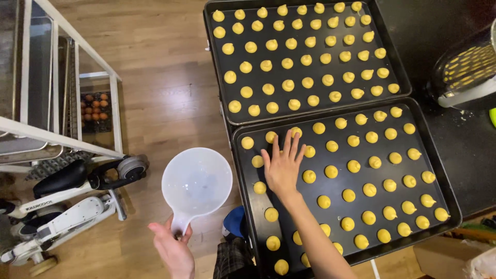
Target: The person arranges small yellow dough balls on two black baking sheets. They use their right hand to gently press and flatten the dough balls while holding a white bowl in their left hand.
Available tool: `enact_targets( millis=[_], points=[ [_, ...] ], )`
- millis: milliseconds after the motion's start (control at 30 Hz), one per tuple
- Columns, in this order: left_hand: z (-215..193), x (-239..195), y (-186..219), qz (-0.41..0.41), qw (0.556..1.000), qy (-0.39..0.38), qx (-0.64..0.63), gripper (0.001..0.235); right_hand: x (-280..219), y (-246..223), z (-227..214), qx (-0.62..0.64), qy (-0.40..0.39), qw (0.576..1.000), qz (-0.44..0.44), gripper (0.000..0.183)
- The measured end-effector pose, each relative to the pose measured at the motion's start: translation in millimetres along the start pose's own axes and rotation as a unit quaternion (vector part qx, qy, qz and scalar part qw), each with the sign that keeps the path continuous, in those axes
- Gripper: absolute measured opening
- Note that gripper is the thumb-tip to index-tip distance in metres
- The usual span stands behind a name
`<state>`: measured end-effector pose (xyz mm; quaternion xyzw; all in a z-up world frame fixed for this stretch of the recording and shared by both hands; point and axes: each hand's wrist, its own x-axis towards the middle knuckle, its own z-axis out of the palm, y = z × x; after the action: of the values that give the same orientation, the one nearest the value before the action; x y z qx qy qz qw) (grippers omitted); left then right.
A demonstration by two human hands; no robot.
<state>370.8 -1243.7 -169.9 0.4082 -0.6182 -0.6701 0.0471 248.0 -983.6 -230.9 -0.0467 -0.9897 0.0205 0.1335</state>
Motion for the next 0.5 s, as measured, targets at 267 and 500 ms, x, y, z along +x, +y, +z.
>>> enact_targets(
  millis=[267,500],
  points=[
    [32,5,-1,-0.014,0.999,-0.049,-0.019,0.095,4,-10,-48,0.128,-0.013,0.991,0.038,0.059],
    [78,-7,22,0.208,0.939,-0.153,0.228,0.078,-2,-33,-137,0.256,-0.041,0.938,-0.231,0.080]
  ],
)
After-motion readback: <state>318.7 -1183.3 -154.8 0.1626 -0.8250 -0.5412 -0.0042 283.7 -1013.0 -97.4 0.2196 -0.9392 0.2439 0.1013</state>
